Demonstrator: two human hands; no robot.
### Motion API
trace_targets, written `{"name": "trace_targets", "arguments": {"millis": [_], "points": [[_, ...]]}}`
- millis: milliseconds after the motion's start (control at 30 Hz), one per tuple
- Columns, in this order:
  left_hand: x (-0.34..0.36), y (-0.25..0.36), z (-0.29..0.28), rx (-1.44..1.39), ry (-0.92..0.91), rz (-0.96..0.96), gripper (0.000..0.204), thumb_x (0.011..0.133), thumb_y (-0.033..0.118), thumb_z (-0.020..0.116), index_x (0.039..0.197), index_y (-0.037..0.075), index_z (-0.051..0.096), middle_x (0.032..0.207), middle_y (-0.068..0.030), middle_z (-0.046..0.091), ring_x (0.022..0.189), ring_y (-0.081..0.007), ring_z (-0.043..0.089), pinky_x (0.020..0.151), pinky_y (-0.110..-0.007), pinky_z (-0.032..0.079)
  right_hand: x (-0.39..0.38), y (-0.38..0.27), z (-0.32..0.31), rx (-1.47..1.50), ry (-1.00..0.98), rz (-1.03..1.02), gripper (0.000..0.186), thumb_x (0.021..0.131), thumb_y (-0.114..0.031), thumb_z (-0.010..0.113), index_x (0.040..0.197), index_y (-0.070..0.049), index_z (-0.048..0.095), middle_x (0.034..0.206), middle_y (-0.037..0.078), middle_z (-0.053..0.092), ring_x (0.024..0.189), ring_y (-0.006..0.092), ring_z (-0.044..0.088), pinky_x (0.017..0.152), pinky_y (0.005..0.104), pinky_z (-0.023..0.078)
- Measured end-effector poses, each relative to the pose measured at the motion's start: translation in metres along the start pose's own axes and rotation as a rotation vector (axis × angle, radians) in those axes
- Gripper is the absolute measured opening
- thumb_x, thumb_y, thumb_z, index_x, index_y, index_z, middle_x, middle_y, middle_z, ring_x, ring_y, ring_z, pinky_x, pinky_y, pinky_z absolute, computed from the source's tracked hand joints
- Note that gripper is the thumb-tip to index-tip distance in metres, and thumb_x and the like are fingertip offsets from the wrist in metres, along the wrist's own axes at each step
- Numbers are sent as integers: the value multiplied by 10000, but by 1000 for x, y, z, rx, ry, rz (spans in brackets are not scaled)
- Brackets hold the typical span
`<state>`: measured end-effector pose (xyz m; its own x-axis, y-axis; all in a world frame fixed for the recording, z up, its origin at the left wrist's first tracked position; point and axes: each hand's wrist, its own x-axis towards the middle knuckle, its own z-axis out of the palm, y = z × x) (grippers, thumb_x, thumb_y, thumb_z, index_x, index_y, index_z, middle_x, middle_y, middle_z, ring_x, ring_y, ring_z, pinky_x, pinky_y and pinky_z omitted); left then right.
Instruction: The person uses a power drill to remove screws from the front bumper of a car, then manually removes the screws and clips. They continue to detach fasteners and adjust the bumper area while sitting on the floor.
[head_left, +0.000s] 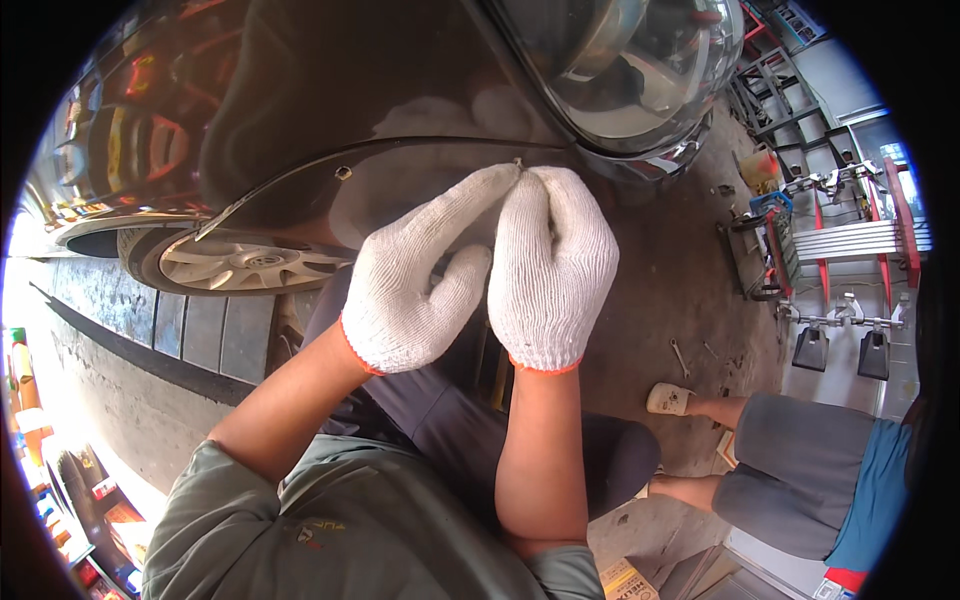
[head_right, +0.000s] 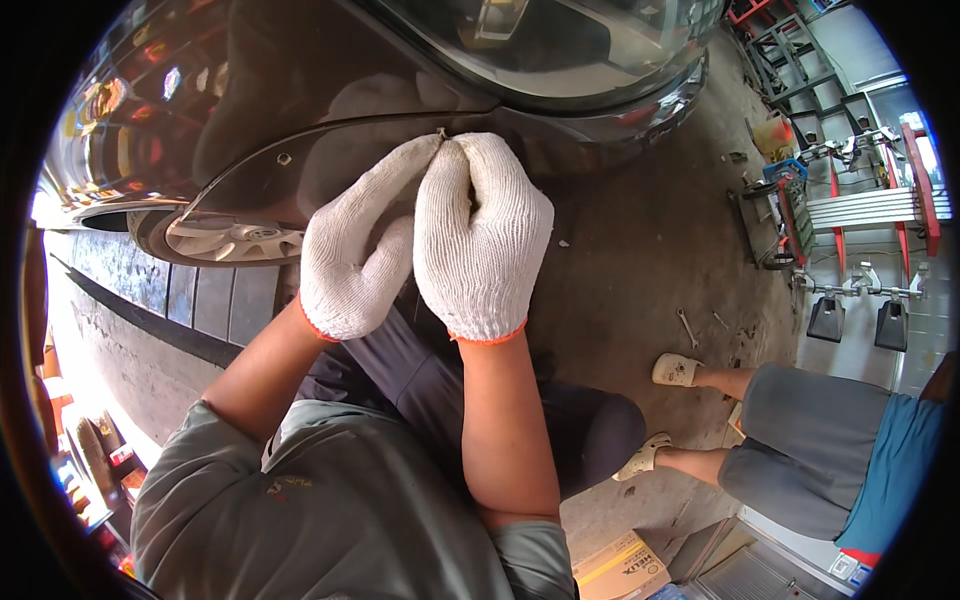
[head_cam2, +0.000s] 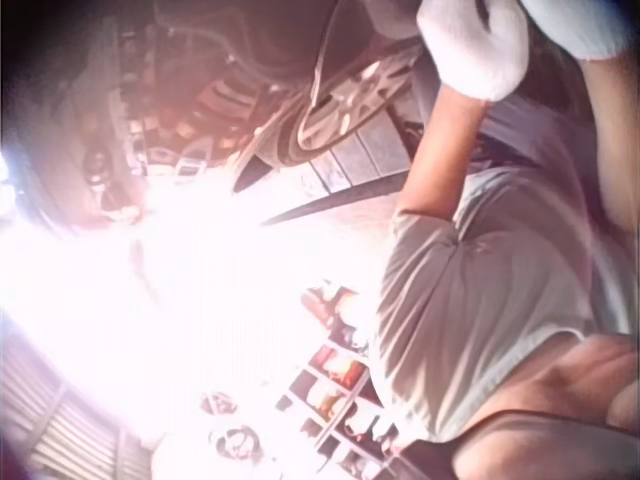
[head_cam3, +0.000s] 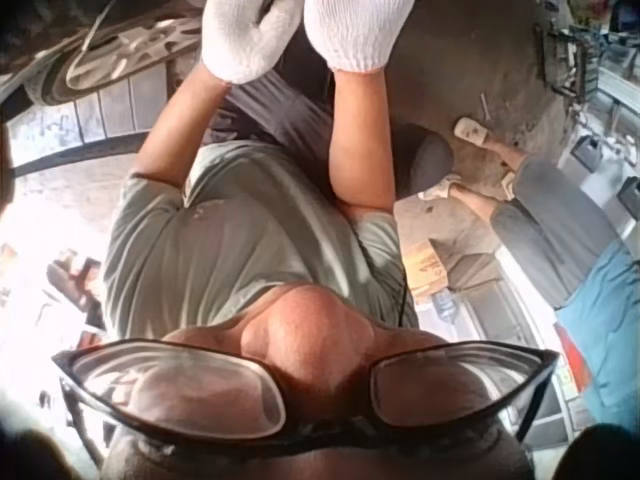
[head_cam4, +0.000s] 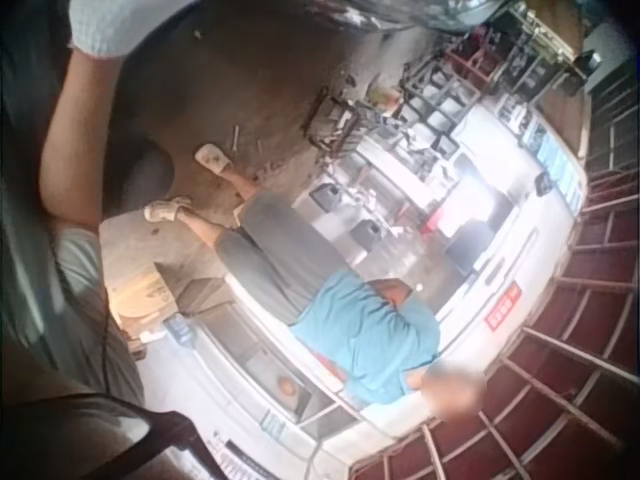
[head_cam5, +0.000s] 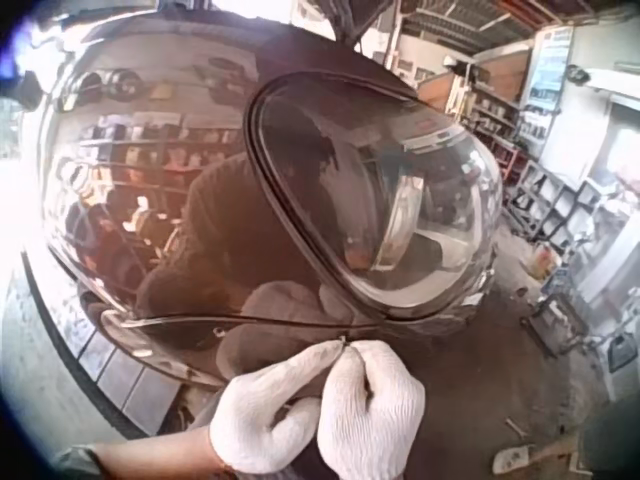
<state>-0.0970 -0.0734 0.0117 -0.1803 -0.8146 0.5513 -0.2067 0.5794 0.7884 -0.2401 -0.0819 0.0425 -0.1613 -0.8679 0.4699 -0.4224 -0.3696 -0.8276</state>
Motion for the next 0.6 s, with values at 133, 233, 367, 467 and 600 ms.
{"name": "trace_targets", "arguments": {"millis": [133,233,367,467,600], "points": [[-2,1,0,9,2,-17,582,944,-66,613,1526,-63,601,1399,-273,727,1242,-398,759,1053,-396,587,0,-16,3,-55,7,66,154,1046,-76,621,967,29,702,795,207,686,700,331,692,683,395,538],[-1,-1,-3,56,-25,-6,593,944,-66,615,1536,-67,586,1399,-275,726,1252,-392,758,1055,-394,589,0,-26,4,-139,1,118,169,1036,-86,608,982,36,712,817,232,684,727,354,695,715,419,544],[0,-1,-8,1,-77,-43,628,920,-75,610,1546,-76,571,1362,-274,743,1207,-388,777,1048,-400,594,1,-22,8,-167,32,76,147,1033,-78,626,992,30,718,824,207,704,725,328,705,706,407,550],[-3,-9,-4,-40,-34,30,658,892,-86,600,1549,-80,569,1340,-267,751,1173,-382,787,1035,-401,598,5,-5,-1,-105,-25,-19,126,1041,-64,646,1009,27,728,786,147,693,694,209,673,676,356,537],[-2,-10,-2,-20,-2,51,663,896,-98,598,1558,-74,566,1326,-266,755,1162,-402,784,1013,-409,607,14,14,-3,-31,-71,-203,75,1020,-10,676,958,-3,718,719,185,663,606,340,695,589,357,537]]}}
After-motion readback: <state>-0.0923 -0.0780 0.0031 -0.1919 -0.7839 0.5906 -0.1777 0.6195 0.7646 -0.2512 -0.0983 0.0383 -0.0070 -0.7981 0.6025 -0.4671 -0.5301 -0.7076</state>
